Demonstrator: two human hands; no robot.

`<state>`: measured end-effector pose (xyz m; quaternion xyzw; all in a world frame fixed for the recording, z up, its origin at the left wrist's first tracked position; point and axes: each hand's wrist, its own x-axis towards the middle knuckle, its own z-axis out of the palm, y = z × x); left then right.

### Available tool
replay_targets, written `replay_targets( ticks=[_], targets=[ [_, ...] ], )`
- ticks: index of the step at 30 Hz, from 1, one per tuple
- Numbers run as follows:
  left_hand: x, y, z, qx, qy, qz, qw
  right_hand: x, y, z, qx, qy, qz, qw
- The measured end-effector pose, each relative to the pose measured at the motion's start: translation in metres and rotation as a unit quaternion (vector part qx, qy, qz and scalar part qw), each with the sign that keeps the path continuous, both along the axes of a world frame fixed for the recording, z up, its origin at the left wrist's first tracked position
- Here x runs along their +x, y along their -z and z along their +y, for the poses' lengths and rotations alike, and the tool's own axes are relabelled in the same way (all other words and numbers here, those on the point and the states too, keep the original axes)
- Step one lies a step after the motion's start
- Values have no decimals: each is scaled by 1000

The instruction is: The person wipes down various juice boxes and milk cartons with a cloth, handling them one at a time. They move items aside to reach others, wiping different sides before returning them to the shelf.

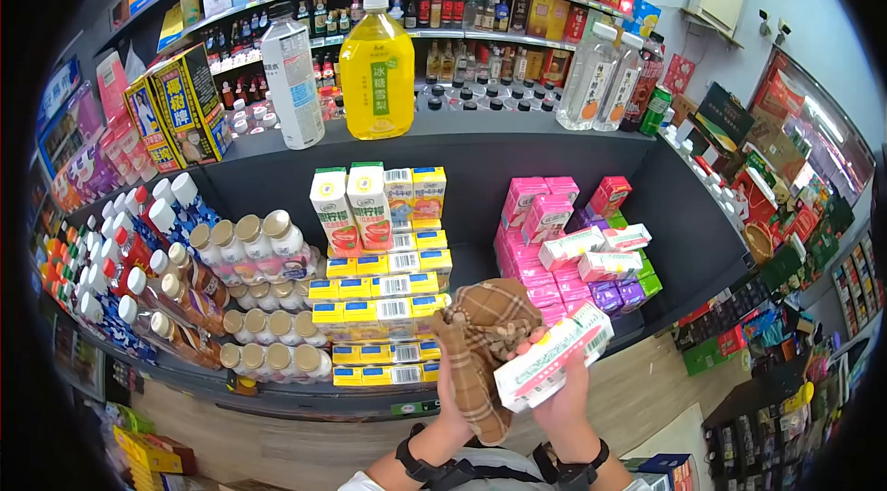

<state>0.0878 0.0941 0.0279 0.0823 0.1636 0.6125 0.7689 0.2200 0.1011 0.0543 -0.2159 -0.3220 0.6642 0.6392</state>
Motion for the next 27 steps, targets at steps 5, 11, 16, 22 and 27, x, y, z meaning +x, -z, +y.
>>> replay_targets(
  ticks=[5,11,16,22,27],
  targets=[
    [5,2,0,88,-8,-37,995,3,-29,3,-140,-32,193,971],
    [2,-9,2,69,22,26,997,36,-21,11,-166,-157,80,970],
    [-5,-24,12,103,-19,234,967,46,-65,5,147,-162,-597,772],
    [-22,-18,10,286,66,424,857,70,-69,26,175,-287,-647,685],
    [-15,32,-7,304,-87,495,809,76,-34,19,-61,-350,-479,803]
  ],
)
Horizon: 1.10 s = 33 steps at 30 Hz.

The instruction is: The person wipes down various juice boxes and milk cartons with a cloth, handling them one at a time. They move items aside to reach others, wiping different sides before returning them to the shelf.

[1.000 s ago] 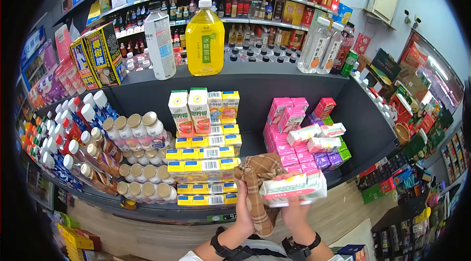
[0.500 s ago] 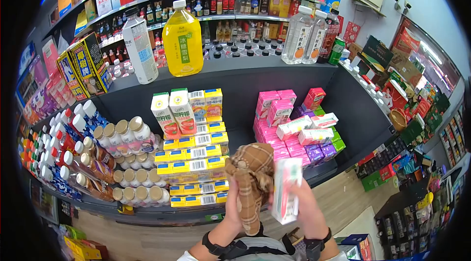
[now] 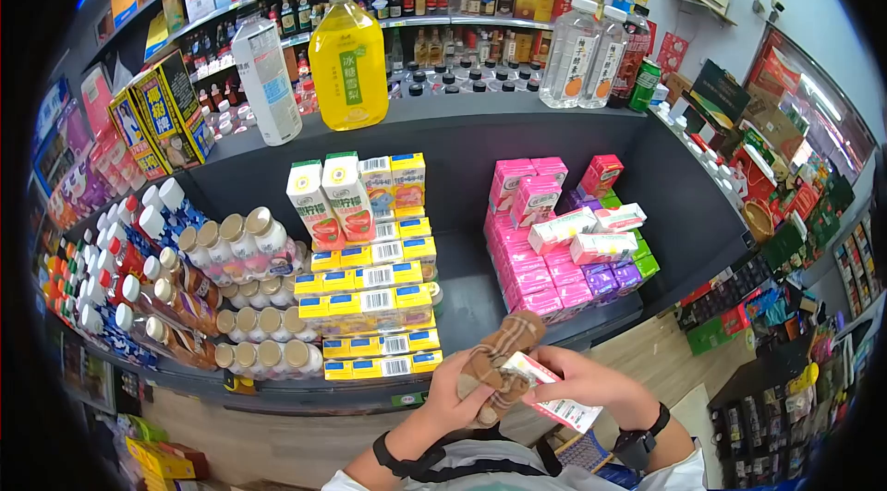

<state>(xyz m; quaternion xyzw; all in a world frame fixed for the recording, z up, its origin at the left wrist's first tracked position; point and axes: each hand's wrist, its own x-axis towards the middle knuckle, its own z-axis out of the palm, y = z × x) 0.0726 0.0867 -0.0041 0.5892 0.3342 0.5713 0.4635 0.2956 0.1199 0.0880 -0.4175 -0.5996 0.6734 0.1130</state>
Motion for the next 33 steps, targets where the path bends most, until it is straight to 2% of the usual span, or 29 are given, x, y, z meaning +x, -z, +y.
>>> replay_targets(
  ticks=[1,3,4,6,7,11,12,13,15,16,20,23,26,32,33],
  targets=[
    [0,2,-5,-13,-17,-6,1000,0,-1,0,-100,32,45,993],
    [1,6,-16,-38,-49,-17,998,0,-6,-3,-295,97,129,942],
    [3,9,-20,-73,-83,-56,992,4,0,0,-310,90,161,933],
    [6,14,-27,-138,-147,-131,971,4,4,1,-253,71,223,939],
    [4,16,-31,-134,-164,-148,966,3,5,2,-224,62,254,939],
    [-9,13,-41,-102,-224,-197,949,-17,-11,32,28,5,119,993],
    [-12,10,-42,-96,-231,-207,946,-16,-10,41,79,35,-5,996],
    [-16,7,-43,-87,-239,-217,942,-19,-14,47,168,54,-101,979],
    [-24,2,-45,-77,-235,-246,937,-31,-27,61,252,76,-196,945],
    [-26,2,-47,-73,-244,-248,935,-36,-25,69,319,70,-208,922],
    [-36,-2,-55,-57,-285,-227,929,-62,-11,91,441,84,-249,858],
    [-41,-4,-63,-66,-305,-206,927,-71,13,109,515,106,-203,826],
    [-47,-2,-66,-63,-297,-223,926,-85,31,113,499,154,-181,834],
    [-50,-14,-68,-69,-322,-206,922,-102,71,118,473,127,-188,851],
    [-50,-14,-68,-70,-323,-206,921,-103,74,120,492,126,-150,848]
  ],
)
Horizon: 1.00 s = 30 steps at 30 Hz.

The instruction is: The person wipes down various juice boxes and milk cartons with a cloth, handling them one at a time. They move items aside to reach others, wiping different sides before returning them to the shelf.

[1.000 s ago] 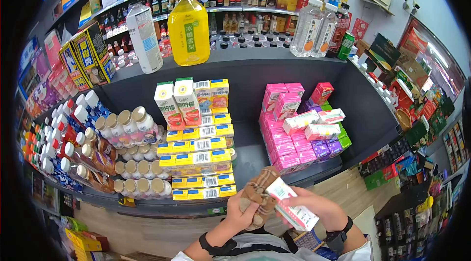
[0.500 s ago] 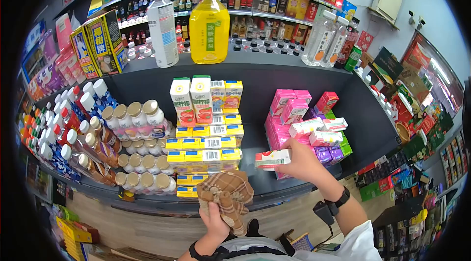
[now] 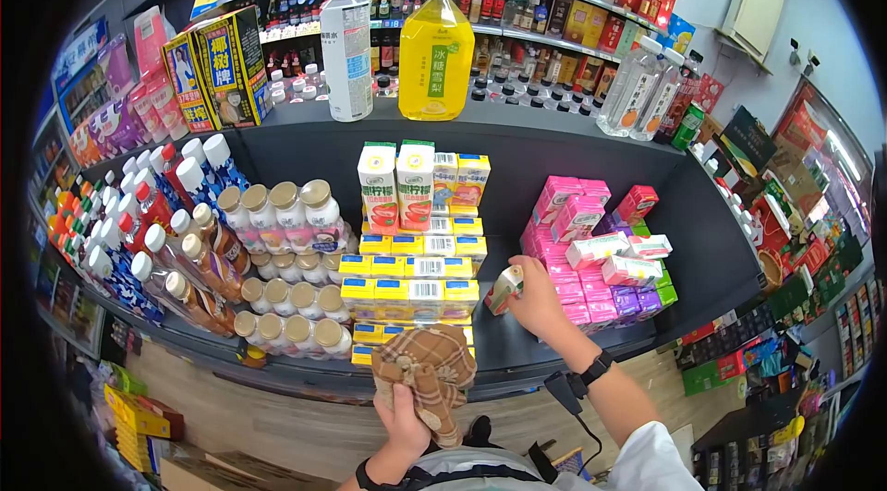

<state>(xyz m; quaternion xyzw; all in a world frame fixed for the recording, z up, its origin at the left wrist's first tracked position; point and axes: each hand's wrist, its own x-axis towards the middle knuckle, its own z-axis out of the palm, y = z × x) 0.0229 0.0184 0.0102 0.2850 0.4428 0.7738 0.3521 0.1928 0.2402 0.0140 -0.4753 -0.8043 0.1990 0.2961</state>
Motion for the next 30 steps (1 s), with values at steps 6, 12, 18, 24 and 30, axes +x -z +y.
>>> replay_targets(
  ticks=[6,12,18,24,30],
  targets=[
    [1,3,0,-3,-1,0,1000,5,1,12,149,-67,-95,982],
    [4,1,1,5,1,4,1000,-14,-27,-7,-33,39,-165,985],
    [2,1,1,18,10,4,1000,0,-19,14,90,-69,-145,983],
    [-1,0,2,29,13,5,999,3,-17,41,83,-79,-184,976],
    [-2,10,2,24,11,-5,1000,-8,-21,105,178,-42,-323,928]
  ],
)
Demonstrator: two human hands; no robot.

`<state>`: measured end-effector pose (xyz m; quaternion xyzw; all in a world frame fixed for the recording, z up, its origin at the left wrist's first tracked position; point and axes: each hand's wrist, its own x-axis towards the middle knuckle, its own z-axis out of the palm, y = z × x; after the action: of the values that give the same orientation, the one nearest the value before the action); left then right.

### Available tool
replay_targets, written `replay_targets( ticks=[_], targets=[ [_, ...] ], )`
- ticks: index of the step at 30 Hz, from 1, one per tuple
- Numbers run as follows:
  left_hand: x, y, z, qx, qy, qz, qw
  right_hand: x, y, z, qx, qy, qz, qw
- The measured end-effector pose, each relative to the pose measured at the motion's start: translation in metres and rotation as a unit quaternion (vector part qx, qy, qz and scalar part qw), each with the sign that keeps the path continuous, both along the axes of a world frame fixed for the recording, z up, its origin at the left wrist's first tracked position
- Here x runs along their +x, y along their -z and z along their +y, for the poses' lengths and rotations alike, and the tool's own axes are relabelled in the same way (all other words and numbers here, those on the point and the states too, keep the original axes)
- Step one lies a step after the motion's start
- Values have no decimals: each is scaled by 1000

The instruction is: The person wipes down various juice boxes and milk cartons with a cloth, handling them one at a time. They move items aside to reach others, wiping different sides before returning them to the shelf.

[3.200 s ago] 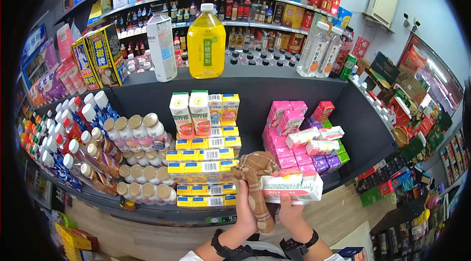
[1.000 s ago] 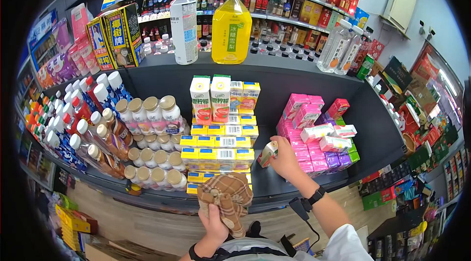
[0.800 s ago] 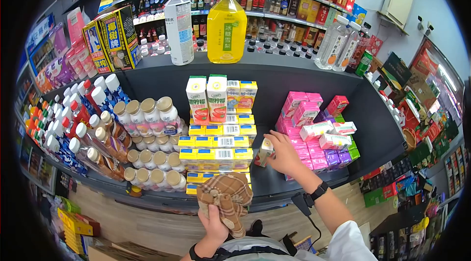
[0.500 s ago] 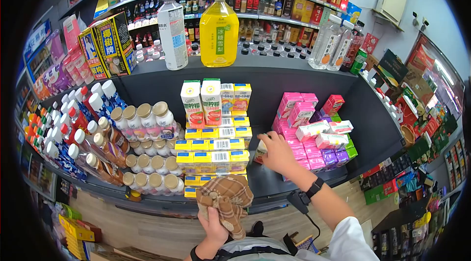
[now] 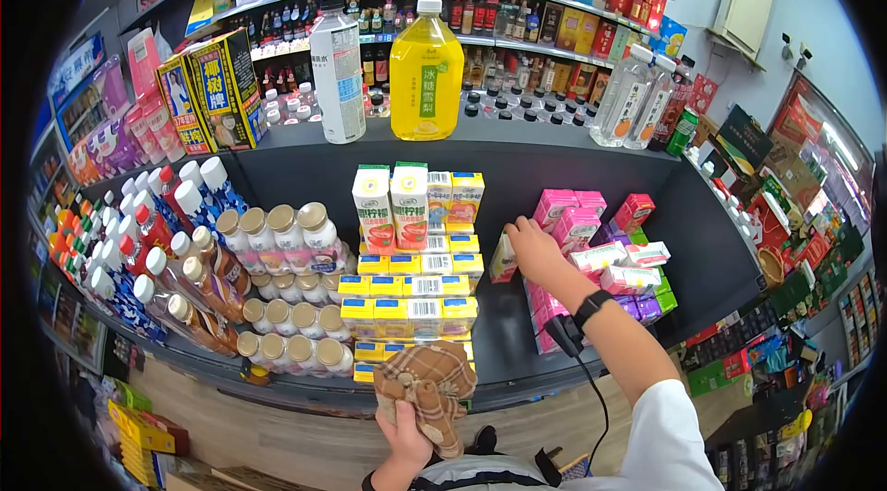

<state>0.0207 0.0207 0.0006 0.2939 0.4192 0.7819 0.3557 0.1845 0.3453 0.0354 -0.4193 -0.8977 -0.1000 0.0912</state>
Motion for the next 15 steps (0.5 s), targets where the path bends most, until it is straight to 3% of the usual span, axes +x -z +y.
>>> replay_targets(
  ticks=[4,7,15],
  targets=[
    [0,6,-1,-10,-9,-8,1000,-7,4,24,96,-18,-31,995],
    [-2,7,-1,-1,-11,-2,1000,-11,2,28,85,-6,-83,993],
    [-4,11,0,-8,3,-18,1000,-13,-3,19,96,12,-68,993]
  ],
)
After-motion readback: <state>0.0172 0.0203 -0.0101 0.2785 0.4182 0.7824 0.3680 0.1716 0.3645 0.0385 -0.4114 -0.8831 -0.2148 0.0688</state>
